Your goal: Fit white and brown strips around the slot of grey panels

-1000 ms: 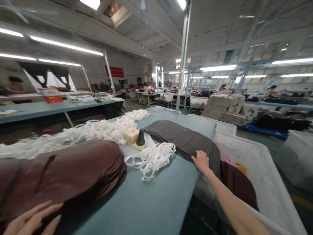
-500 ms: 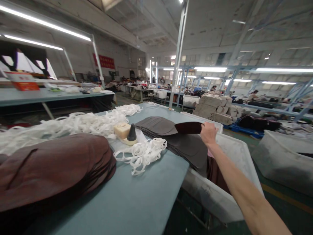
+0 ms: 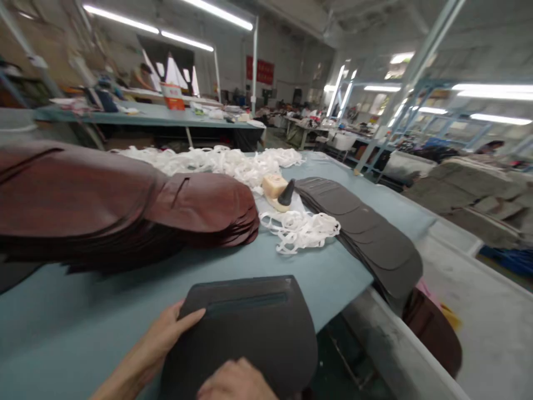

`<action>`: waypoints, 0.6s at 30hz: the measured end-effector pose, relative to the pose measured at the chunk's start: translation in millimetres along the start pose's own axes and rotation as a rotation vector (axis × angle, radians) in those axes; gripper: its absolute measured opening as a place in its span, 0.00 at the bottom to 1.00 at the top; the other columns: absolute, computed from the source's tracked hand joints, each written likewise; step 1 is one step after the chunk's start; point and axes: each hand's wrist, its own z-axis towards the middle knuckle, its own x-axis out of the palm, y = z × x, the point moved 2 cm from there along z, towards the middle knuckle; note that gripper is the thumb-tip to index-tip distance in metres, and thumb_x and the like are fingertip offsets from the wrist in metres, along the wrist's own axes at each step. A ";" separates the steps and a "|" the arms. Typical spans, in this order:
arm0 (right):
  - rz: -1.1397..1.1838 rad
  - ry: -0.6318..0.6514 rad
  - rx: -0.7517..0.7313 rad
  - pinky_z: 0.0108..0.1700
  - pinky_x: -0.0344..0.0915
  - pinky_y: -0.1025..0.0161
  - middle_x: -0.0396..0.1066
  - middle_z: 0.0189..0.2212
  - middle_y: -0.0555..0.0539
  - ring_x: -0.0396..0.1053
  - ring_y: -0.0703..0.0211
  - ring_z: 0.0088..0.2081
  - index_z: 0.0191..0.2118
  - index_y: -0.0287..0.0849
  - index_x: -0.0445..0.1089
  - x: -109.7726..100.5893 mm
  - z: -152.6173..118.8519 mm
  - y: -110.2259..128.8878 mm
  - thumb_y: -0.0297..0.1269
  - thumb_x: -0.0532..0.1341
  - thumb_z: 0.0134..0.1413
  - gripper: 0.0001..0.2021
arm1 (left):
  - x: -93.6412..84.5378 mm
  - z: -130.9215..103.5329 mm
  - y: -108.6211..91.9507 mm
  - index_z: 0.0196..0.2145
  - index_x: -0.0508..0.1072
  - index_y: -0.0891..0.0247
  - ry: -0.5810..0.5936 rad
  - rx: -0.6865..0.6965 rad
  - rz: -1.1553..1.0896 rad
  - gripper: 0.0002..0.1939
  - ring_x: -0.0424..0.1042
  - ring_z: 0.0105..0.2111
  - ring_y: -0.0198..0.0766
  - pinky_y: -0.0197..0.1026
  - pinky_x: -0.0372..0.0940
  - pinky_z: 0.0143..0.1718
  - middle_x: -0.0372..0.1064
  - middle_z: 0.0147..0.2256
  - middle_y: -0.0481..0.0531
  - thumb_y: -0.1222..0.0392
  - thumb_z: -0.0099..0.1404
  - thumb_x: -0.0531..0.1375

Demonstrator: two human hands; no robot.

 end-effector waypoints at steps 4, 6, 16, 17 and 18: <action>-0.146 -0.172 0.621 0.45 0.61 0.52 0.69 0.41 0.40 0.65 0.50 0.44 0.40 0.41 0.69 -51.1 -18.4 -71.5 0.44 0.56 0.59 0.12 | -33.0 -24.0 13.7 0.47 0.70 0.67 -0.096 -0.050 -0.027 0.32 0.76 0.36 0.49 0.46 0.71 0.38 0.76 0.39 0.58 0.46 0.48 0.67; -0.242 -0.174 0.755 0.46 0.61 0.48 0.67 0.43 0.35 0.63 0.44 0.46 0.45 0.37 0.68 -63.7 -25.6 -108.1 0.46 0.60 0.54 0.18 | -37.3 -30.3 16.1 0.47 0.69 0.66 -0.097 -0.063 -0.086 0.30 0.76 0.37 0.48 0.46 0.71 0.39 0.76 0.40 0.58 0.47 0.49 0.67; 1.023 0.033 1.093 0.41 0.67 0.55 0.74 0.34 0.46 0.72 0.51 0.37 0.41 0.40 0.69 -60.0 3.2 -113.5 0.43 0.65 0.45 0.18 | -43.0 -53.5 14.6 0.42 0.69 0.62 -0.127 -0.184 -0.236 0.26 0.76 0.32 0.47 0.48 0.71 0.35 0.77 0.35 0.53 0.50 0.47 0.68; 1.219 0.042 1.094 0.41 0.67 0.55 0.75 0.34 0.46 0.72 0.52 0.36 0.42 0.40 0.69 -62.2 5.3 -110.9 0.41 0.66 0.43 0.18 | -48.3 -59.7 22.2 0.41 0.70 0.60 -0.148 -0.201 -0.244 0.25 0.76 0.31 0.48 0.50 0.71 0.35 0.77 0.33 0.52 0.49 0.46 0.67; 1.376 0.051 1.088 0.41 0.67 0.56 0.75 0.33 0.47 0.73 0.53 0.35 0.42 0.39 0.70 -63.7 6.2 -108.7 0.39 0.67 0.41 0.19 | -54.8 -65.8 31.9 0.39 0.71 0.58 -0.178 -0.193 -0.220 0.23 0.76 0.30 0.48 0.52 0.71 0.34 0.77 0.32 0.50 0.47 0.46 0.66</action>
